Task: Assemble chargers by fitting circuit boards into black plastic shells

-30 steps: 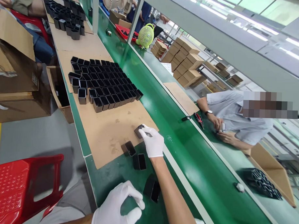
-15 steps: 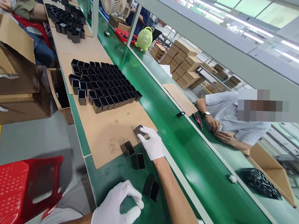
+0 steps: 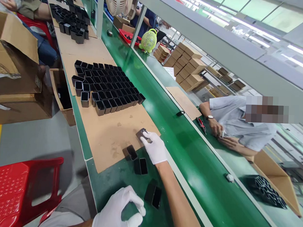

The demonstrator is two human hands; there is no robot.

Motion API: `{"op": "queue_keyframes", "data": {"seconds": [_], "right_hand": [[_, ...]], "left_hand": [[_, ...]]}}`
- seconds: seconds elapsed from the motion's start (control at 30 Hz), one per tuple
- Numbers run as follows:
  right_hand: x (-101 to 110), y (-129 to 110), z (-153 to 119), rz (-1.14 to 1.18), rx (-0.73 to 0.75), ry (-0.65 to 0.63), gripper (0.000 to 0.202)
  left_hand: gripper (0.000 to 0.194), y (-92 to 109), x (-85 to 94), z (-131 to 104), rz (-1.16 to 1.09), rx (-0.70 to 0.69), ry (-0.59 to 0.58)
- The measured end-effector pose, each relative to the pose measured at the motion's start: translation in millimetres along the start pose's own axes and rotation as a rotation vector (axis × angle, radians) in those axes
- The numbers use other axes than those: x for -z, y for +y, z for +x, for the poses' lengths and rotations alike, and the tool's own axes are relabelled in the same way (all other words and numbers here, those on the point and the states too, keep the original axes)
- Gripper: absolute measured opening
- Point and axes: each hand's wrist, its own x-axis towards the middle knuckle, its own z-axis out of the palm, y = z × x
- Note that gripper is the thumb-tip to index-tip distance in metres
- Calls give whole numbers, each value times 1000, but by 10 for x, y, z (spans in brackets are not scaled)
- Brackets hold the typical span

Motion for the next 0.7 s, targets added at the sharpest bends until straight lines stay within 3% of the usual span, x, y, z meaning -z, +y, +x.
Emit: {"op": "queue_keyframes", "data": {"seconds": [0.17, 0.27, 0.5, 0.6, 0.7], "right_hand": [[197, -118, 249, -29, -5, 150, 25], [177, -129, 371, -19, -53, 268, 29], [-351, -146, 140, 149, -242, 84, 25], [-348, -256, 183, 245, -359, 72, 32], [-160, -469, 295, 390, -468, 93, 45]], "left_hand": [[34, -145, -65, 47, 9, -45, -3], [37, -205, -104, 60, 9, -82, 33], [30, -173, -100, 63, 43, -72, 59], [28, -134, -67, 53, 16, -92, 61], [27, -93, -34, 31, -2, -123, 48]]}}
